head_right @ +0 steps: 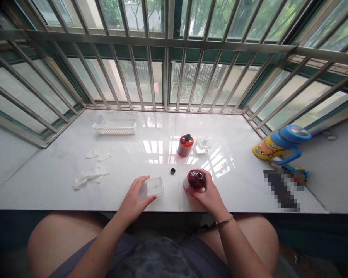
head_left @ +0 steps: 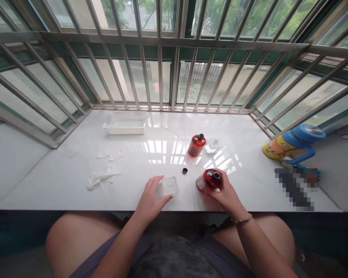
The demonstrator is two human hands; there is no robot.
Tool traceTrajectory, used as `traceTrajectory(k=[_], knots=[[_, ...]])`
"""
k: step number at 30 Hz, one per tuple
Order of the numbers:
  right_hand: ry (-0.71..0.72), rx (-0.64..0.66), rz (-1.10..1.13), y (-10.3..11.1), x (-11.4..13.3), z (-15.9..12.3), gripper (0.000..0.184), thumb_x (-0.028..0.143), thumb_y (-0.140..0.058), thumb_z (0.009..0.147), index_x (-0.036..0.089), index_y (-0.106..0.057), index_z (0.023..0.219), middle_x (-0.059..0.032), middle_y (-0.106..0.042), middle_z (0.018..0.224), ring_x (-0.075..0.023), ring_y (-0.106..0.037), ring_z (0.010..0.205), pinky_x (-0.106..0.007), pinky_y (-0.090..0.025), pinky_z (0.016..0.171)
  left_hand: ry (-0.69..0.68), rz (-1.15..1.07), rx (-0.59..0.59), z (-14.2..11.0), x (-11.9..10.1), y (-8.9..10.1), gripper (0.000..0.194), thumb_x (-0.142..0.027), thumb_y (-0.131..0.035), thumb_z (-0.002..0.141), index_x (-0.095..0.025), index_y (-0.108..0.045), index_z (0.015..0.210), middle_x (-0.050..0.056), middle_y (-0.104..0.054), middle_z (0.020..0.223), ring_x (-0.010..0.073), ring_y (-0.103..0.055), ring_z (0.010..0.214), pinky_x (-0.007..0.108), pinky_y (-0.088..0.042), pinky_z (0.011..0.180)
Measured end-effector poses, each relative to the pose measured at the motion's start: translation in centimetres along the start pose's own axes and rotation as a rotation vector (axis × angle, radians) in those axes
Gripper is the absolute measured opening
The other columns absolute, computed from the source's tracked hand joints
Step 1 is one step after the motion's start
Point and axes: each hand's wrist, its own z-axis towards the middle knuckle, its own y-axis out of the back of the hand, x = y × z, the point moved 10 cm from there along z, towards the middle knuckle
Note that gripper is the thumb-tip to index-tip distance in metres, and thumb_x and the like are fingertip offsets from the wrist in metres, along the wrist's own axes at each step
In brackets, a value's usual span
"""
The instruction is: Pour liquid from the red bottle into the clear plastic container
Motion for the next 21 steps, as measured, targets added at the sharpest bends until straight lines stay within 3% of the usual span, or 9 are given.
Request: traceTrajectory(k=[6,10,16,21], knots=[[0.045,0.019,0.028,-0.5,-1.1,0.1,0.080,0.052,-0.090,0.079,0.031,-0.050,0.145,-0.0112,-0.068,0.143,-0.0347,-0.071,0.124,-0.055,-0.057,0.109,-0.001,0.032,0.005,0.9,-1.2,0.8,0.079,-0.047,-0.087,0.085,-0.030,-0.050,0.152,0.012,-0.054,0.160,0.0367,-0.049,0.154,0.059,-0.039,0.130],[0.067,-0.043,0.015,-0.5,-1.4,-0.1,0.086,0.056,-0.091,0.077,0.030,-0.049,0.147,-0.0130,-0.065,0.147,-0.0361,-0.069,0.128,-0.058,-0.056,0.110,-0.064,0.053,-0.017,2.2,-4.1,0.6,0.077,-0.047,-0.084,0.088,-0.029,-0.048,0.153,0.012,-0.053,0.161,0.0347,-0.047,0.155,0.057,-0.038,0.131],[0.064,-0.073,0.024,-0.8,-1.7,-0.1,0.088,0.058,-0.092,0.075,0.027,-0.051,0.146,-0.0141,-0.065,0.147,-0.0337,-0.070,0.126,-0.053,-0.056,0.110,-0.182,0.207,0.116,6.3,-9.5,-3.0,0.071,-0.040,-0.080,0.091,-0.025,-0.049,0.154,0.014,-0.060,0.155,0.0366,-0.052,0.150,0.053,-0.046,0.124],[0.084,-0.068,0.023,-0.9,-1.9,0.1,0.088,0.057,-0.093,0.074,0.026,-0.051,0.145,-0.0133,-0.066,0.144,-0.0330,-0.071,0.124,-0.050,-0.058,0.108,-0.113,0.556,0.302,10.2,-10.0,-6.7,0.060,-0.021,-0.079,0.086,-0.023,-0.059,0.143,0.015,-0.075,0.132,0.0358,-0.067,0.127,0.042,-0.057,0.099]])
